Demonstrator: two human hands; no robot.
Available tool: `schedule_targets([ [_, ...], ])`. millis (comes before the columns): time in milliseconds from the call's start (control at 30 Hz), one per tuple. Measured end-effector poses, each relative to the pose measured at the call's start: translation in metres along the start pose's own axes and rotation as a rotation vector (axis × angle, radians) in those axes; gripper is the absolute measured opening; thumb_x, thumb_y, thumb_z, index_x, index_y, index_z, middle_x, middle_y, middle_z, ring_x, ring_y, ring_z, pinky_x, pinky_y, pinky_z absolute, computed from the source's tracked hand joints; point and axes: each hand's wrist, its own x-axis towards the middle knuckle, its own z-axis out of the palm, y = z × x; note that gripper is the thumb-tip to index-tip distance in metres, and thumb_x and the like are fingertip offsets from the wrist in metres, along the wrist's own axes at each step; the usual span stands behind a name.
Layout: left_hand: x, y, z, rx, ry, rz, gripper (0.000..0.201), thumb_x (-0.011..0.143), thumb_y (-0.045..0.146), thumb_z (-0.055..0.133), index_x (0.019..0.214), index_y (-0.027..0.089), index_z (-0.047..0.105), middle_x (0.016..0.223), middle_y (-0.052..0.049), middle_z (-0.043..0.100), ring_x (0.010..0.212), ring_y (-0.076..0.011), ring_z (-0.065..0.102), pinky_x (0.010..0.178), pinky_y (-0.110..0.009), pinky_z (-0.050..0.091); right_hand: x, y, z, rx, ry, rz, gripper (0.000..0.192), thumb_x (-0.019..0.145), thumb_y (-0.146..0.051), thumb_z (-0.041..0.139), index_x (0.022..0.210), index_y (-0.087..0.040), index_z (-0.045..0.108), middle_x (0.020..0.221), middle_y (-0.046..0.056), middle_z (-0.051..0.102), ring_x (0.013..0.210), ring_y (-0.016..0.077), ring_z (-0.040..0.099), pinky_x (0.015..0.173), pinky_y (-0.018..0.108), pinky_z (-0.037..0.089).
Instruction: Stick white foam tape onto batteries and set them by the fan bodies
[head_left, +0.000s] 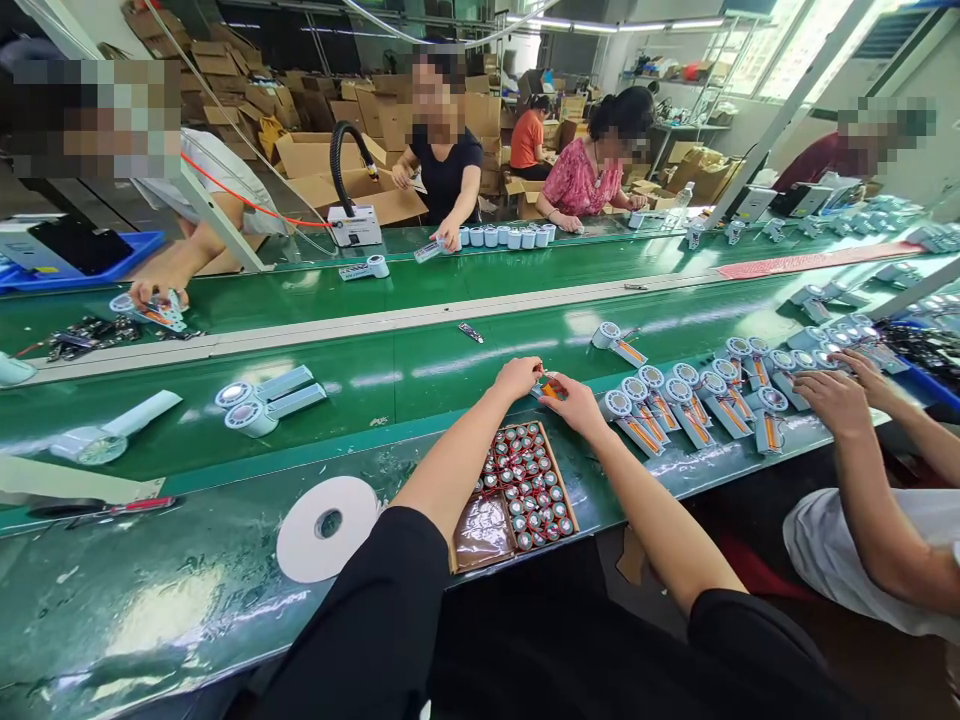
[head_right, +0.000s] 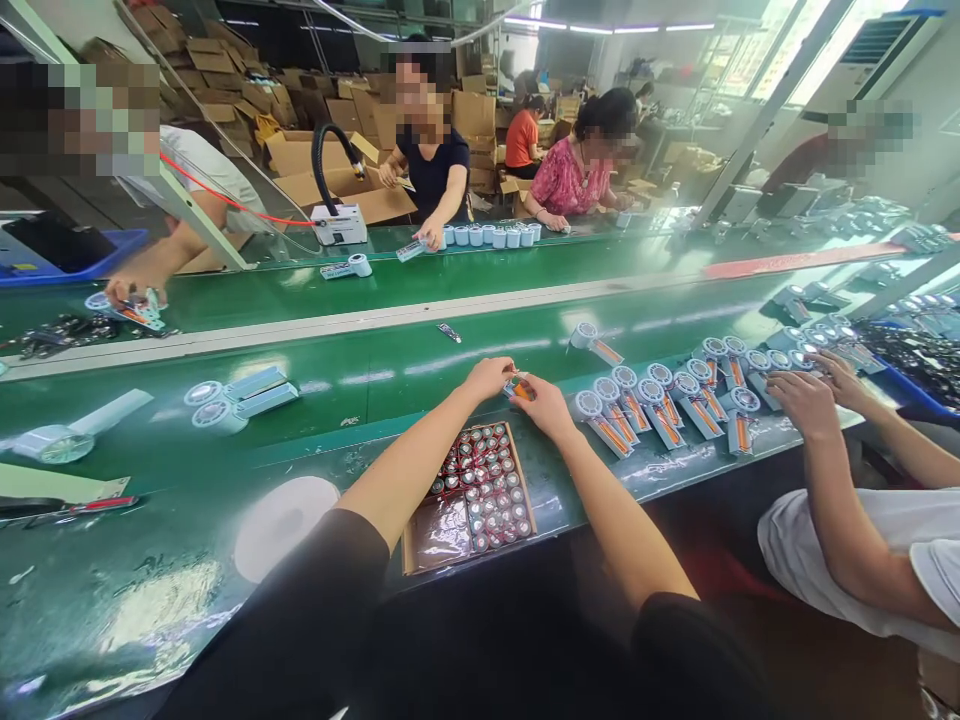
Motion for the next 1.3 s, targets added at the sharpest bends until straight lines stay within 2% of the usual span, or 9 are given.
schedule_targets([
  [167, 0.002, 0.002, 0.002, -0.006, 0.005, 0.013, 0.029, 0.102, 0.042, 0.06, 0.112, 0.015, 0.069, 0.112, -0.008, 0.07, 0.107, -0.02, 0.066, 0.102, -0.044, 0.055, -0.001, -0.008, -0.007, -0.258, -0.083, -0.022, 0.021, 0.094, -0.03, 0.069, 0.113, -0.025, 0.075, 0.106, 0.007, 0.076, 0.1, 0.0282, 0.068, 0.088, 0.035, 0.048],
  [467, 0.008, 0.009, 0.007, -0.021, -0.01, -0.01, 0.032, 0.101, 0.045, 0.06, 0.113, 0.016, 0.069, 0.114, -0.008, 0.07, 0.108, -0.0206, 0.066, 0.103, -0.045, 0.054, -0.002, -0.006, -0.018, -0.526, -0.219, -0.041, 0.022, 0.103, -0.022, 0.056, 0.121, -0.023, 0.069, 0.108, 0.008, 0.076, 0.094, 0.0268, 0.07, 0.079, 0.031, 0.047],
  [633, 0.009, 0.021, 0.0, -0.021, -0.025, -0.01, 0.03, 0.101, 0.042, 0.062, 0.111, 0.015, 0.069, 0.111, -0.008, 0.07, 0.106, -0.0201, 0.067, 0.1, -0.045, 0.056, 0.009, -0.008, -0.018, -0.608, -0.355, -0.101, 0.02, 0.102, -0.025, 0.061, 0.12, -0.021, 0.07, 0.116, 0.011, 0.074, 0.117, 0.0283, 0.064, 0.095, 0.032, 0.047],
  [733, -0.012, 0.024, -0.011, -0.042, -0.001, -0.014, 0.033, 0.1, 0.043, 0.063, 0.117, 0.015, 0.067, 0.118, -0.009, 0.068, 0.108, -0.0205, 0.066, 0.099, -0.044, 0.058, 0.005, -0.009, -0.026, -0.637, -0.402, -0.094, 0.022, 0.102, -0.027, 0.063, 0.122, -0.022, 0.07, 0.114, 0.011, 0.074, 0.115, 0.0278, 0.066, 0.097, 0.031, 0.047],
  [900, -0.106, -0.005, -0.045, -0.066, 0.164, -0.084, 0.044, 0.099, 0.048, 0.064, 0.13, 0.017, 0.063, 0.134, -0.013, 0.062, 0.118, -0.0239, 0.063, 0.104, -0.048, 0.056, -0.011, -0.003, -0.034, -0.676, -0.391, 0.018, 0.037, 0.103, -0.027, 0.058, 0.139, -0.019, 0.061, 0.112, 0.015, 0.075, 0.102, 0.0317, 0.071, 0.085, 0.034, 0.05],
  [1067, -0.268, -0.077, -0.076, -0.058, 0.325, -0.222, 0.043, 0.102, 0.049, 0.048, 0.132, 0.025, 0.066, 0.138, -0.006, 0.066, 0.127, -0.0214, 0.062, 0.116, -0.039, 0.048, -0.02, 0.011, -0.031, -0.639, -0.336, 0.151, 0.031, 0.108, -0.036, 0.049, 0.118, -0.018, 0.071, 0.098, 0.018, 0.075, 0.09, 0.034, 0.073, 0.075, 0.036, 0.049],
  [1133, -0.342, -0.114, -0.077, -0.022, 0.401, -0.363, 0.046, 0.099, 0.048, 0.045, 0.133, 0.025, 0.065, 0.143, -0.006, 0.064, 0.134, -0.0267, 0.057, 0.121, -0.047, 0.043, -0.017, 0.013, -0.024, -0.58, -0.309, 0.184, 0.028, 0.107, -0.035, 0.05, 0.112, -0.02, 0.073, 0.103, 0.014, 0.076, 0.094, 0.0309, 0.073, 0.074, 0.033, 0.049],
  [1200, -0.403, -0.144, -0.069, 0.084, 0.345, -0.477, 0.046, 0.093, 0.049, 0.051, 0.132, 0.03, 0.067, 0.145, -0.003, 0.063, 0.142, -0.0286, 0.051, 0.126, -0.049, 0.036, -0.01, 0.013, -0.016, -0.522, -0.291, 0.218, 0.022, 0.103, -0.033, 0.055, 0.107, -0.02, 0.073, 0.104, 0.011, 0.076, 0.095, 0.0272, 0.073, 0.073, 0.03, 0.049],
  [1300, -0.455, -0.165, -0.05, 0.211, 0.239, -0.498, 0.053, 0.092, 0.052, 0.053, 0.139, 0.031, 0.065, 0.161, 0.0, 0.048, 0.156, -0.0313, 0.032, 0.131, -0.054, 0.027, 0.005, 0.012, -0.007, -0.478, -0.26, 0.252, 0.021, 0.099, -0.03, 0.06, 0.112, -0.019, 0.073, 0.111, 0.012, 0.076, 0.101, 0.0263, 0.072, 0.077, 0.029, 0.049],
])
